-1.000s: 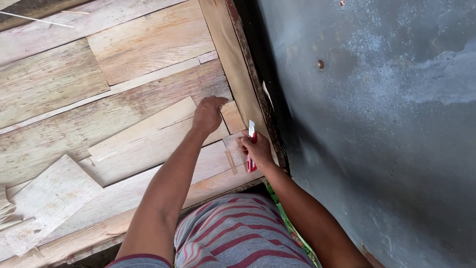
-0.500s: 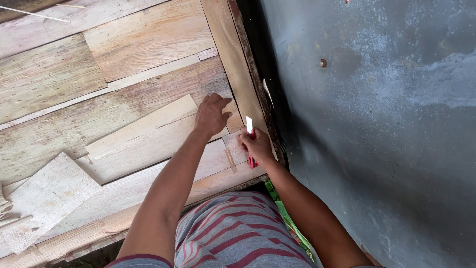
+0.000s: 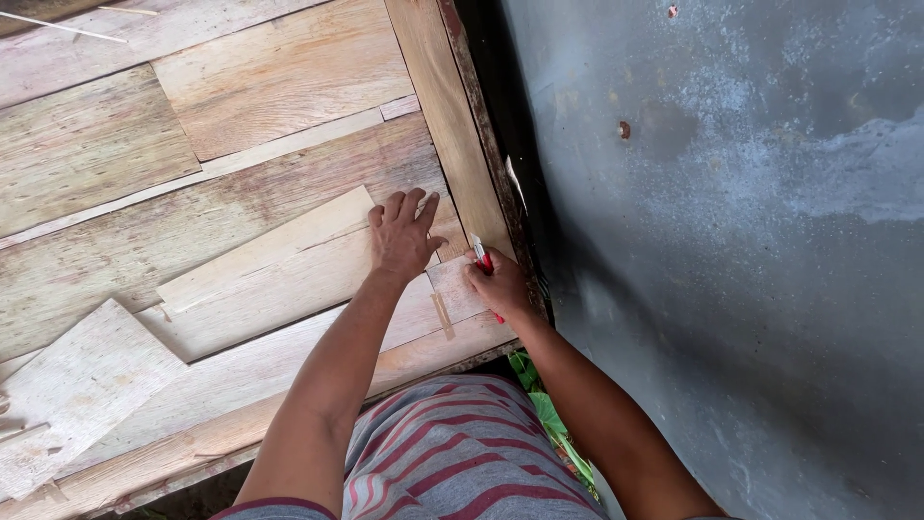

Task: Cutting thin wood veneers to size using a utility knife and a wooden guide on a workbench.

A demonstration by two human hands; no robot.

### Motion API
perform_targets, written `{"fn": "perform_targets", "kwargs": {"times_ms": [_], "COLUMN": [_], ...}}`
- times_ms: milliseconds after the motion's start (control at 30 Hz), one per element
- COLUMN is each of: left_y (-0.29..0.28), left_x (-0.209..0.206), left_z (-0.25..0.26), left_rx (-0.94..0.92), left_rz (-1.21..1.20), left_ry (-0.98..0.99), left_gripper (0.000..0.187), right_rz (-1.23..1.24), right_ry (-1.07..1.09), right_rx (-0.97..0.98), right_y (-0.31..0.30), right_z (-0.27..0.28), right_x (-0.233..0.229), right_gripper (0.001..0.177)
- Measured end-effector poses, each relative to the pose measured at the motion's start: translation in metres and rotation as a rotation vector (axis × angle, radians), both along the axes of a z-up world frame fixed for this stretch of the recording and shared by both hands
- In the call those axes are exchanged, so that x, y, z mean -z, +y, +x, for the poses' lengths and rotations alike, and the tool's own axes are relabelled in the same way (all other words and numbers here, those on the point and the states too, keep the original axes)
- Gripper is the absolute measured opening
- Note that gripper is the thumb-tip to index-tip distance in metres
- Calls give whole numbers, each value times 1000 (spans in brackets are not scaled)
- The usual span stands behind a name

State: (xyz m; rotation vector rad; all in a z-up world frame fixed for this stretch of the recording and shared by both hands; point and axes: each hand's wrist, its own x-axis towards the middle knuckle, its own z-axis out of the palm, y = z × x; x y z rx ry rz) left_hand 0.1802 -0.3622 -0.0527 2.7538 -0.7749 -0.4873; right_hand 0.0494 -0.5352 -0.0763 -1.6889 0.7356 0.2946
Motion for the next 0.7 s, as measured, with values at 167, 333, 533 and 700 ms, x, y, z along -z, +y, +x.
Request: {"fn": "perform_targets", "kwargs": {"times_ms": [167, 333, 533, 700], "left_y": [-2, -6, 6, 61], "left_x": [0, -10, -11, -15], "left_z": [-3, -4, -13, -54], "left_rx": [18, 3, -69, -312], "left_rz": [45, 82, 55, -4], "left_ry": [-9, -22, 55, 41], "left_gripper": [76, 80, 81, 69], "right_rz": [-19, -95, -109, -54], "right_ry": [39, 109, 124, 135], "right_rx": [-38, -107, -129, -88], "right_y": [-3, -2, -4, 6], "right_z": [11, 33, 26, 27], "right_x": [0, -30, -7, -47], "right_gripper": [23, 17, 14, 14]}}
